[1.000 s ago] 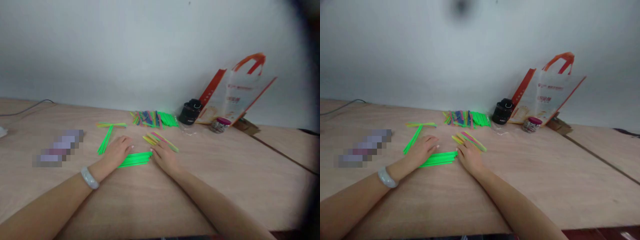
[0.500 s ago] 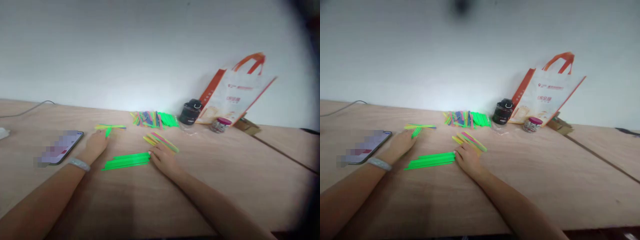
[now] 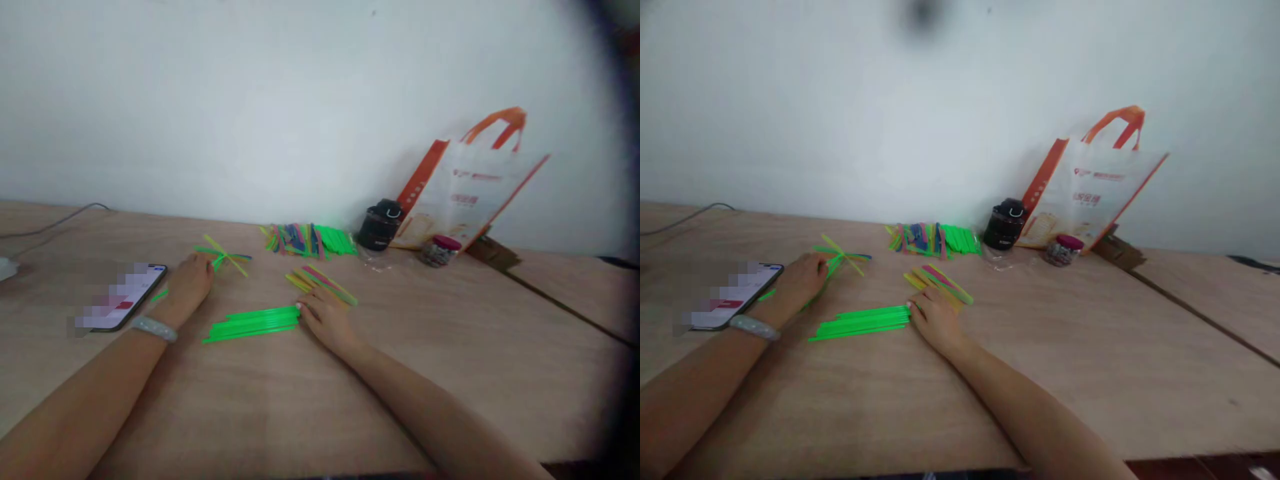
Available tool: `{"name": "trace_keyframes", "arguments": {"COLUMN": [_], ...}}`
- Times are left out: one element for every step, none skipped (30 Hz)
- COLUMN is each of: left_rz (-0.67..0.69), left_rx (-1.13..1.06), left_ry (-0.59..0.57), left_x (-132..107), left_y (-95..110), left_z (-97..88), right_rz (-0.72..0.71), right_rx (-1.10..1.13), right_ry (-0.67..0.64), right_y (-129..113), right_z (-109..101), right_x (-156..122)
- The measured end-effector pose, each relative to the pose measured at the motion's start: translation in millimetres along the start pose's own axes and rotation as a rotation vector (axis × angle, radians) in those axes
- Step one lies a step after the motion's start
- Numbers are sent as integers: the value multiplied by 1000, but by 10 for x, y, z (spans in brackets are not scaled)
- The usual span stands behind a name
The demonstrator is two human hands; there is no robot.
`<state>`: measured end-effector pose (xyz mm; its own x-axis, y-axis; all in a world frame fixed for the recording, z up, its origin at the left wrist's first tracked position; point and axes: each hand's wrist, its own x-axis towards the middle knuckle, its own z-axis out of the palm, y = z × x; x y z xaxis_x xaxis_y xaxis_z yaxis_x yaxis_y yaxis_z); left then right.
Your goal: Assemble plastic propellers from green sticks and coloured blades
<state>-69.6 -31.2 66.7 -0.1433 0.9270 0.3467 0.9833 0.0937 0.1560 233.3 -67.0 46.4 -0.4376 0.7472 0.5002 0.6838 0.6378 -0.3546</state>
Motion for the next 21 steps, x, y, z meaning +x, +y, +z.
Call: {"name": "trace_keyframes", "arguments": {"left_rz": [24, 47, 92, 150, 212, 310, 395, 456, 489, 526, 549, 569, 589, 605, 618, 629, 641, 651, 660, 669, 680], "left_rx": [-18, -37, -74, -122, -175, -221, -250, -268, -282, -292, -297, -299, -299, -300, -303, -304, -304, -301, -296, -287, -275], "left_ry": [32, 56, 68, 74, 90, 95, 98, 103, 111, 103, 94, 83, 72, 64, 57, 51, 47, 46, 46, 49, 54], "left_x": [-27, -64, -113, -174, -247, -328, -416, -504, -588, -663, -726, -775, -810, -833, -845, -850, -851, -851, -850, -851, -852], "left_y": [61, 136, 226, 325, 429, 534, 634, 724, 802, 865, 912, 944, 964, 974, 976, 974, 970, 966, 963, 960, 958], "left_z": [-39, -77, -112, -143, -167, -184, -197, -204, -207, -206, -203, -198, -191, -183, -175, -167, -159, -151, -142, -132, -120], "right_rz": [23, 55, 95, 140, 186, 228, 265, 292, 309, 322, 334, 346, 358, 371, 380, 383, 384, 386, 393, 404, 417], "right_rx": [34, 75, 123, 179, 245, 324, 411, 500, 580, 646, 695, 726, 745, 761, 778, 794, 808, 822, 835, 845, 856], "right_ry": [14, 32, 54, 76, 99, 115, 125, 121, 103, 82, 58, 32, 8, -6, -15, -28, -40, -48, -53, -61, -73], "right_y": [2, 5, 6, 4, -2, -11, -25, -43, -64, -86, -109, -131, -152, -170, -187, -201, -213, -222, -229, -234, -236], "right_z": [1, 3, 5, 7, 7, 6, 5, 2, -2, -5, -8, -9, -9, -6, -1, 7, 17, 28, 39, 50, 61], "right_x": [10, 20, 31, 41, 50, 57, 62, 65, 65, 63, 60, 55, 49, 43, 37, 31, 27, 23, 19, 17, 14]}}
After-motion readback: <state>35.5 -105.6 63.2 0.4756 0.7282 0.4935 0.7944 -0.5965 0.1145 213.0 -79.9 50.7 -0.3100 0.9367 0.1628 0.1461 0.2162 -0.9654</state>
